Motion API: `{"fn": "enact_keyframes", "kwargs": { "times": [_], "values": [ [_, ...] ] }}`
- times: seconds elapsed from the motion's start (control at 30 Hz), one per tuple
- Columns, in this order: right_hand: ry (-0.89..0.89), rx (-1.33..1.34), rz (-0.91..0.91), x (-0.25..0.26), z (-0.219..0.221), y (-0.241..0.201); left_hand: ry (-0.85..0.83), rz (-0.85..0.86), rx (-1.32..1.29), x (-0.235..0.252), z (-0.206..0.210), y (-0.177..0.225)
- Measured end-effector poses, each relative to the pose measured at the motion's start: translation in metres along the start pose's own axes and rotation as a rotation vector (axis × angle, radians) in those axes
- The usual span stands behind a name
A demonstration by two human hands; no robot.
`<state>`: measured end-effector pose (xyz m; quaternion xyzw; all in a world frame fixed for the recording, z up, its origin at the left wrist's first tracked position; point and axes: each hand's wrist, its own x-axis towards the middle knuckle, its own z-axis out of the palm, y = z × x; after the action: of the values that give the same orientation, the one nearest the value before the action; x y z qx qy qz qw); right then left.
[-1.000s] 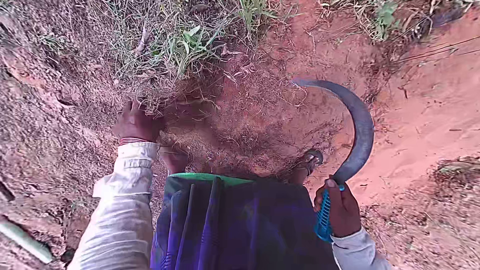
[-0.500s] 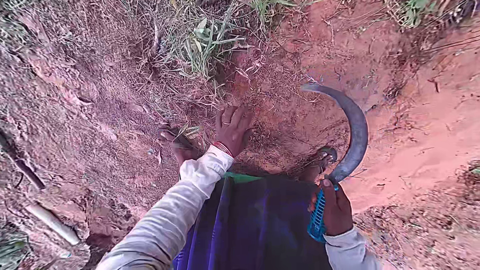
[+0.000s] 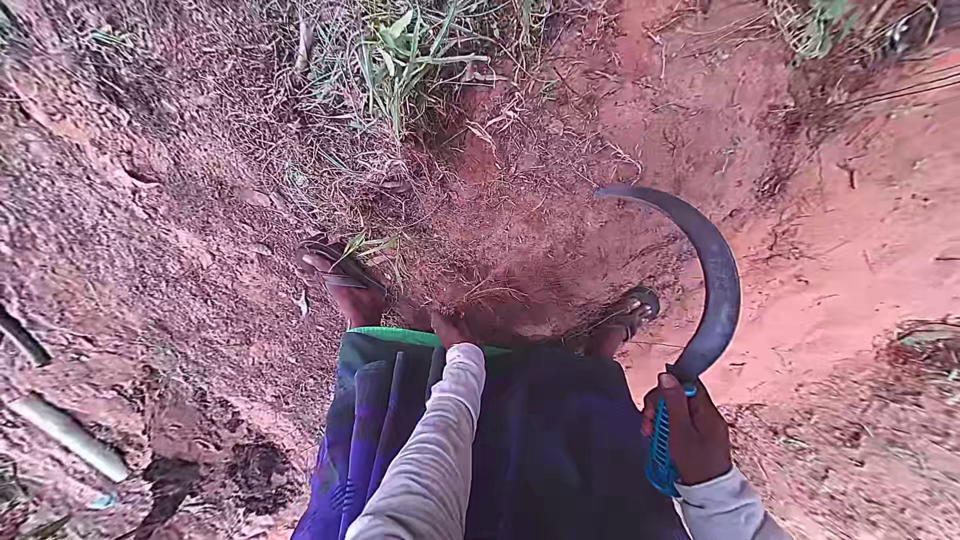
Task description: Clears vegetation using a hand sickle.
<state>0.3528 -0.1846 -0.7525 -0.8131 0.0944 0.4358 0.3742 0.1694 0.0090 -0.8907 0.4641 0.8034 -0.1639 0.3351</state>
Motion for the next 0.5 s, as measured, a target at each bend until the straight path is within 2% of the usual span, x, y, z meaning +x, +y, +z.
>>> {"fn": "enact_keyframes", "kwargs": {
  "times": [0.07,0.13,0.17,0.23,0.3,0.4,0.5],
  "values": [
    [0.015,0.022,0.003,0.003,0.001,-0.004,0.071,0.054,-0.216,0.033,-0.003,0.002],
    [0.021,0.048,0.010,0.002,0.005,-0.007,-0.017,-0.019,-0.416,0.042,0.004,0.025],
    [0.019,0.065,0.012,0.002,0.009,-0.007,-0.078,-0.092,-0.424,0.040,0.011,0.043],
    [0.018,0.099,0.019,0.002,0.019,-0.006,-0.180,-0.192,-0.229,0.025,0.028,0.073],
    [0.014,0.124,0.052,-0.004,0.028,-0.004,-0.190,-0.241,-0.169,0.001,0.039,0.078],
    [-0.011,0.130,0.064,-0.012,0.037,-0.007,-0.081,-0.257,-0.496,-0.024,0.034,0.070],
    [-0.026,0.088,0.027,-0.015,0.036,-0.014,0.181,-0.271,-0.844,-0.010,-0.006,0.067]
  ]
}}
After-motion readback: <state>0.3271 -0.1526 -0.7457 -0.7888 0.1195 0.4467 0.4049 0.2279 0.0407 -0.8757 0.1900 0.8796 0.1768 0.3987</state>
